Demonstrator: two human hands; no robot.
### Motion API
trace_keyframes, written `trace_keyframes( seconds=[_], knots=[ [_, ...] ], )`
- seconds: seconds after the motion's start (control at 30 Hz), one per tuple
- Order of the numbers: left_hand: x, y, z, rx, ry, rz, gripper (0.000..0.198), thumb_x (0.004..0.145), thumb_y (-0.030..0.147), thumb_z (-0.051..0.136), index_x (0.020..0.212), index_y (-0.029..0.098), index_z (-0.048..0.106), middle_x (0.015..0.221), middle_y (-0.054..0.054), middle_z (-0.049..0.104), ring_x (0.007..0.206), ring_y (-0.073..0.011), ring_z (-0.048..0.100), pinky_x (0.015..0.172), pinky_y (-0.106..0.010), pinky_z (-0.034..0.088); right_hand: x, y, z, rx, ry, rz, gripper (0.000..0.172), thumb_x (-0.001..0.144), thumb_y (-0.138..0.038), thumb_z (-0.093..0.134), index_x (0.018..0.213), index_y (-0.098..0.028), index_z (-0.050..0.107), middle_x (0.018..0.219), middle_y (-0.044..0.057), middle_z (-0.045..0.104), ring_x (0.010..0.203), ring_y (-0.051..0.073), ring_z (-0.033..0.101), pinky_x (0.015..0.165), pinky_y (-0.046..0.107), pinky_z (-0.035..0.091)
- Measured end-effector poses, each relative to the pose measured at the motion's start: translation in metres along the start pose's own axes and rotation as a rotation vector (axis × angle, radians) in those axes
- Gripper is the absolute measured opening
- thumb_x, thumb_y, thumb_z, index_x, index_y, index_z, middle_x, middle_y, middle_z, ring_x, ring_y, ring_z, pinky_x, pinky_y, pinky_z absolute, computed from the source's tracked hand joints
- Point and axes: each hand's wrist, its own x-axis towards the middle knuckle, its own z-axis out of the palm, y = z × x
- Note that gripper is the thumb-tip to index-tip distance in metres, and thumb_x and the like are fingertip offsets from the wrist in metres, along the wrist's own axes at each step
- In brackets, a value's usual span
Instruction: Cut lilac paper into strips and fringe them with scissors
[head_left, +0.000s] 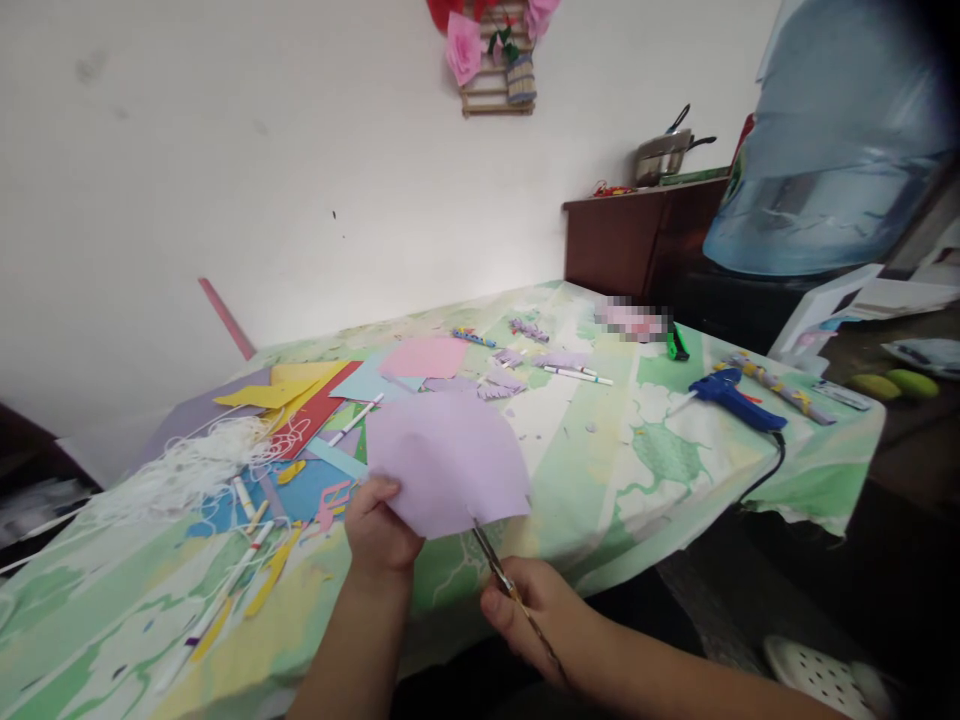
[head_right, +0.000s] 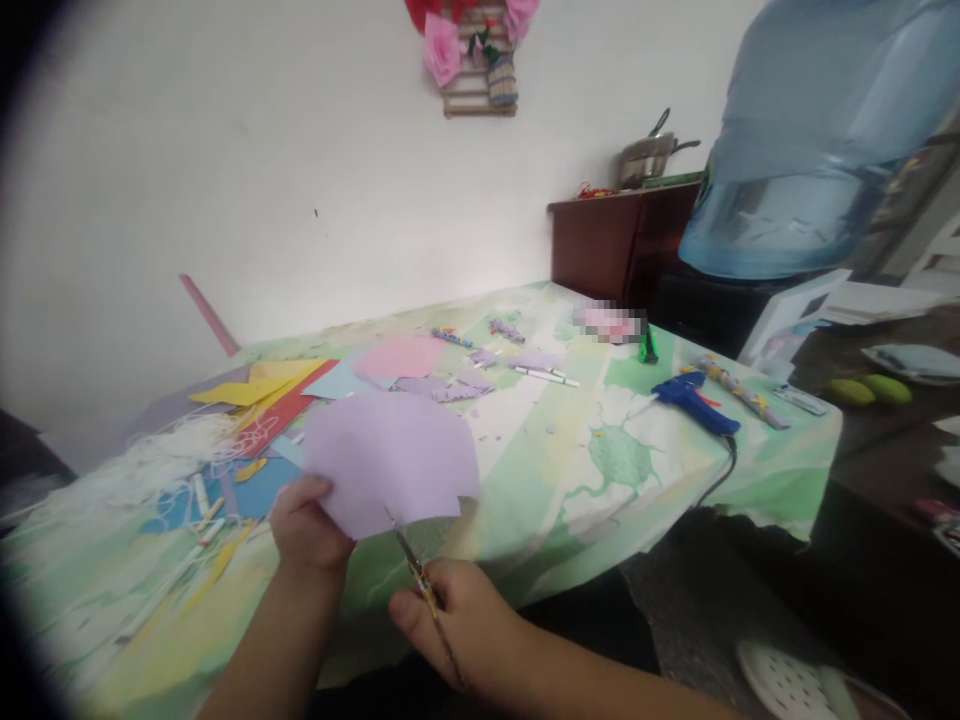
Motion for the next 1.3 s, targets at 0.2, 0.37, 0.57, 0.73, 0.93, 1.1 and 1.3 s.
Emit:
trace_keyframes(
  seconds=[0.2, 0.37, 0.57, 0.73, 0.93, 1.1, 1.3],
  knots=[
    [-0.011, -0.017, -0.001, 0.264, 0.083, -0.19, 0.035, 0.05, 0.008, 0.053, 0.083, 0.016, 0.052, 0.06, 0.003, 0.058, 0.05, -0.0107, 0.054, 0.047, -0.021, 0.043, -0.012, 0.003, 0.001, 0.169, -0.045, 0.465, 0.04, 0.072, -0.054, 0.033, 0.058, -0.017, 0.037, 0.047, -0.004, 0.037, 0.036, 0.005, 0.033, 0.033, 0.017, 0.026],
    [-0.035, -0.02, -0.004, 0.519, -0.006, -0.197, 0.058, 0.055, 0.014, 0.06, 0.107, 0.019, 0.035, 0.072, -0.001, 0.059, 0.058, -0.0141, 0.058, 0.053, -0.026, 0.045, -0.032, 0.013, -0.003, 0.264, 0.044, 0.556, 0.042, 0.074, -0.052, 0.032, 0.056, -0.015, 0.039, 0.044, -0.005, 0.037, 0.034, 0.004, 0.033, 0.032, 0.016, 0.026],
    [-0.047, -0.028, -0.011, 0.817, -0.091, -0.08, 0.07, 0.062, 0.024, 0.058, 0.122, 0.023, 0.022, 0.066, 0.001, 0.056, 0.052, -0.0119, 0.054, 0.048, -0.023, 0.041, -0.049, 0.022, 0.0, 0.243, 0.075, 0.555, 0.043, 0.073, -0.055, 0.03, 0.058, -0.016, 0.039, 0.046, -0.004, 0.038, 0.034, 0.004, 0.034, 0.032, 0.017, 0.026],
    [-0.061, -0.021, -0.012, 1.126, 0.056, 0.084, 0.074, 0.064, 0.029, 0.053, 0.126, 0.024, 0.014, 0.069, 0.001, 0.057, 0.055, -0.0139, 0.055, 0.054, -0.028, 0.043, -0.05, 0.014, 0.004, 0.108, 0.052, 0.516, 0.041, 0.072, -0.055, 0.033, 0.061, -0.016, 0.038, 0.048, -0.004, 0.038, 0.038, 0.004, 0.034, 0.036, 0.017, 0.028],
    [-0.069, -0.016, -0.023, 1.459, 0.022, 0.16, 0.052, 0.068, 0.03, 0.045, 0.119, 0.021, 0.035, 0.116, -0.007, 0.046, 0.099, -0.022, 0.047, 0.083, -0.034, 0.034, -0.04, 0.009, 0.012, 0.006, -0.047, 0.575, 0.038, 0.073, -0.052, 0.036, 0.057, -0.017, 0.037, 0.045, -0.005, 0.033, 0.036, 0.004, 0.029, 0.034, 0.018, 0.023],
    [-0.068, -0.016, -0.03, 1.502, 0.007, 0.153, 0.039, 0.07, 0.029, 0.043, 0.107, 0.02, 0.048, 0.104, -0.005, 0.056, 0.092, -0.0207, 0.051, 0.079, -0.032, 0.038, -0.034, 0.008, 0.017, -0.068, -0.108, 0.593, 0.041, 0.072, -0.053, 0.035, 0.054, -0.017, 0.034, 0.043, -0.005, 0.031, 0.037, 0.003, 0.025, 0.035, 0.019, 0.019],
    [-0.069, -0.012, -0.031, 1.517, 0.051, 0.13, 0.034, 0.07, 0.029, 0.043, 0.102, 0.022, 0.051, 0.089, -0.003, 0.06, 0.081, -0.0202, 0.055, 0.071, -0.031, 0.041, -0.034, 0.009, 0.018, -0.094, -0.12, 0.493, 0.044, 0.071, -0.059, 0.03, 0.057, -0.017, 0.032, 0.048, -0.005, 0.03, 0.043, 0.005, 0.024, 0.039, 0.019, 0.02]
  ],
)
